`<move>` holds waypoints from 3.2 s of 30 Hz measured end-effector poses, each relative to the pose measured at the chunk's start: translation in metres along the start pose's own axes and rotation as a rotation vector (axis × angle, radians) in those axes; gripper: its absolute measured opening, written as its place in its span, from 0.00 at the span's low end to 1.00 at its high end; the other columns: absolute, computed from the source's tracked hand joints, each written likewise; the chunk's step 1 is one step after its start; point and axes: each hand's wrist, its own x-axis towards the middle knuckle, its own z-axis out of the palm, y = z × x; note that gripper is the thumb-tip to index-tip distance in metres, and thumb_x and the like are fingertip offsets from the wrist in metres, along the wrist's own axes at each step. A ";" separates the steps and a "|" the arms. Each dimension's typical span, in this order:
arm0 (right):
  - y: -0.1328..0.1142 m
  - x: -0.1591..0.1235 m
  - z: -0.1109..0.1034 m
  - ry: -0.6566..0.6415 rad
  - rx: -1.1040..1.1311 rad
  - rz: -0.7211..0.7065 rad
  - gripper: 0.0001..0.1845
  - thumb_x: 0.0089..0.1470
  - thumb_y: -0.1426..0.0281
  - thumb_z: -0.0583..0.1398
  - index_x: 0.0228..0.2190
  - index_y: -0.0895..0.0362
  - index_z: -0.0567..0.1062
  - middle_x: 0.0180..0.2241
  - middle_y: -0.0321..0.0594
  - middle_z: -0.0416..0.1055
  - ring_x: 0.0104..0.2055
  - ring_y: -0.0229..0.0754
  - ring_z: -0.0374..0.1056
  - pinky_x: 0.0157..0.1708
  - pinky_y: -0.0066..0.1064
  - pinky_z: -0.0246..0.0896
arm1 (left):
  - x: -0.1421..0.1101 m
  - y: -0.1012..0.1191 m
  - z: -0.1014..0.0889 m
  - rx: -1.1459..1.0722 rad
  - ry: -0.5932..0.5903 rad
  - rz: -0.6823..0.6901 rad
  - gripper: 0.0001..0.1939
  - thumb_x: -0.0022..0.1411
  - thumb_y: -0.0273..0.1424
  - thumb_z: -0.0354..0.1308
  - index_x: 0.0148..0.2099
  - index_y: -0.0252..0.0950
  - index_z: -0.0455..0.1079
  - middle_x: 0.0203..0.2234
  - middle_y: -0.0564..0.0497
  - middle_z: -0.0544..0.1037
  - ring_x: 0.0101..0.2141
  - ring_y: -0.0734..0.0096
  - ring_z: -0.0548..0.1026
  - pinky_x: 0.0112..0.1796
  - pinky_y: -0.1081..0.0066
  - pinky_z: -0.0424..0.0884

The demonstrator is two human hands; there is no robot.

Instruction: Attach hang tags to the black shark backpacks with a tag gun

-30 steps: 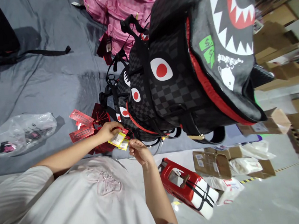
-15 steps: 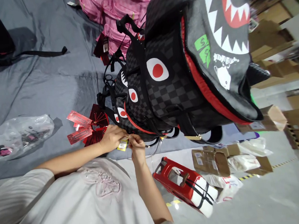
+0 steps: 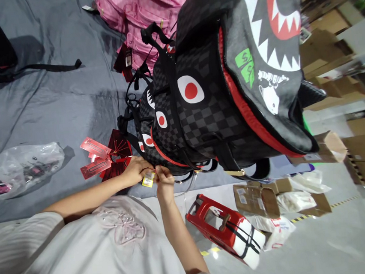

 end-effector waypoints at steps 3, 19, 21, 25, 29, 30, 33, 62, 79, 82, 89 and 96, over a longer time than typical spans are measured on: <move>0.005 0.000 0.003 0.013 -0.014 -0.036 0.19 0.38 0.56 0.69 0.25 0.54 0.69 0.16 0.27 0.56 0.19 0.31 0.49 0.21 0.27 0.45 | -0.001 0.000 0.001 0.002 -0.010 -0.028 0.13 0.69 0.32 0.51 0.43 0.39 0.78 0.37 0.51 0.82 0.41 0.64 0.71 0.44 0.62 0.56; 0.024 0.003 0.002 0.089 -0.228 -0.215 0.15 0.46 0.56 0.63 0.27 0.53 0.69 0.22 0.32 0.65 0.23 0.35 0.56 0.24 0.29 0.52 | -0.001 0.005 0.001 0.012 -0.082 -0.145 0.12 0.66 0.30 0.52 0.36 0.39 0.77 0.34 0.51 0.82 0.39 0.64 0.73 0.45 0.61 0.58; 0.026 0.004 0.000 0.100 -0.273 -0.240 0.14 0.46 0.56 0.62 0.28 0.53 0.70 0.25 0.35 0.68 0.27 0.37 0.60 0.28 0.30 0.56 | 0.001 0.007 0.001 0.022 -0.071 -0.188 0.09 0.63 0.32 0.55 0.34 0.38 0.76 0.30 0.51 0.80 0.36 0.64 0.74 0.45 0.62 0.59; 0.029 0.005 -0.003 0.109 -0.332 -0.269 0.13 0.46 0.57 0.61 0.28 0.54 0.71 0.27 0.37 0.70 0.31 0.39 0.63 0.33 0.32 0.60 | 0.005 0.008 0.001 0.051 -0.070 -0.232 0.05 0.59 0.32 0.59 0.35 0.36 0.73 0.27 0.50 0.79 0.34 0.63 0.74 0.44 0.62 0.60; 0.031 0.007 -0.005 0.095 -0.343 -0.279 0.13 0.46 0.57 0.62 0.27 0.54 0.71 0.26 0.36 0.70 0.30 0.39 0.63 0.35 0.33 0.60 | 0.005 0.009 0.002 0.077 -0.098 -0.214 0.08 0.62 0.32 0.55 0.37 0.37 0.75 0.32 0.48 0.80 0.38 0.59 0.75 0.45 0.61 0.59; 0.031 0.008 -0.006 0.086 -0.343 -0.278 0.13 0.45 0.57 0.62 0.27 0.54 0.71 0.26 0.36 0.69 0.29 0.39 0.63 0.35 0.33 0.60 | 0.005 0.010 0.002 0.083 -0.109 -0.213 0.09 0.63 0.32 0.54 0.37 0.37 0.75 0.34 0.47 0.81 0.39 0.59 0.75 0.45 0.61 0.60; 0.031 0.009 -0.008 0.059 -0.349 -0.273 0.14 0.46 0.57 0.63 0.27 0.55 0.71 0.25 0.35 0.68 0.28 0.38 0.62 0.33 0.32 0.59 | 0.004 0.012 0.003 0.094 -0.137 -0.249 0.11 0.63 0.33 0.54 0.33 0.36 0.76 0.32 0.46 0.81 0.38 0.59 0.76 0.43 0.62 0.61; 0.034 0.009 -0.011 0.063 -0.302 -0.172 0.18 0.41 0.55 0.66 0.25 0.56 0.71 0.21 0.32 0.66 0.24 0.34 0.57 0.26 0.29 0.53 | -0.001 0.014 0.002 0.070 -0.200 -0.344 0.10 0.65 0.36 0.52 0.42 0.40 0.73 0.33 0.49 0.80 0.35 0.62 0.76 0.29 0.70 0.60; 0.029 0.003 -0.006 0.046 -0.226 -0.081 0.24 0.38 0.51 0.68 0.24 0.57 0.70 0.15 0.27 0.60 0.19 0.32 0.53 0.21 0.27 0.49 | -0.003 0.010 0.000 0.040 -0.212 -0.318 0.10 0.65 0.35 0.53 0.41 0.42 0.75 0.35 0.53 0.81 0.38 0.66 0.77 0.32 0.72 0.63; 0.029 0.003 -0.006 0.041 -0.228 -0.071 0.24 0.38 0.51 0.69 0.24 0.57 0.70 0.15 0.27 0.59 0.19 0.32 0.53 0.21 0.27 0.49 | -0.004 0.009 0.002 0.053 -0.185 -0.345 0.09 0.63 0.34 0.54 0.41 0.40 0.75 0.34 0.51 0.80 0.38 0.64 0.76 0.32 0.71 0.63; 0.031 0.003 -0.005 0.048 -0.264 -0.065 0.23 0.39 0.51 0.68 0.24 0.57 0.69 0.15 0.26 0.58 0.19 0.31 0.52 0.21 0.27 0.50 | -0.006 0.008 0.005 0.046 -0.188 -0.350 0.10 0.63 0.33 0.52 0.41 0.39 0.74 0.35 0.49 0.80 0.38 0.62 0.76 0.33 0.71 0.64; 0.021 -0.009 -0.006 0.057 -0.351 -0.102 0.24 0.39 0.48 0.66 0.23 0.57 0.71 0.18 0.30 0.62 0.20 0.32 0.55 0.21 0.27 0.52 | -0.006 0.011 0.008 0.037 -0.216 -0.364 0.11 0.61 0.33 0.51 0.39 0.37 0.74 0.33 0.46 0.79 0.36 0.60 0.77 0.34 0.69 0.67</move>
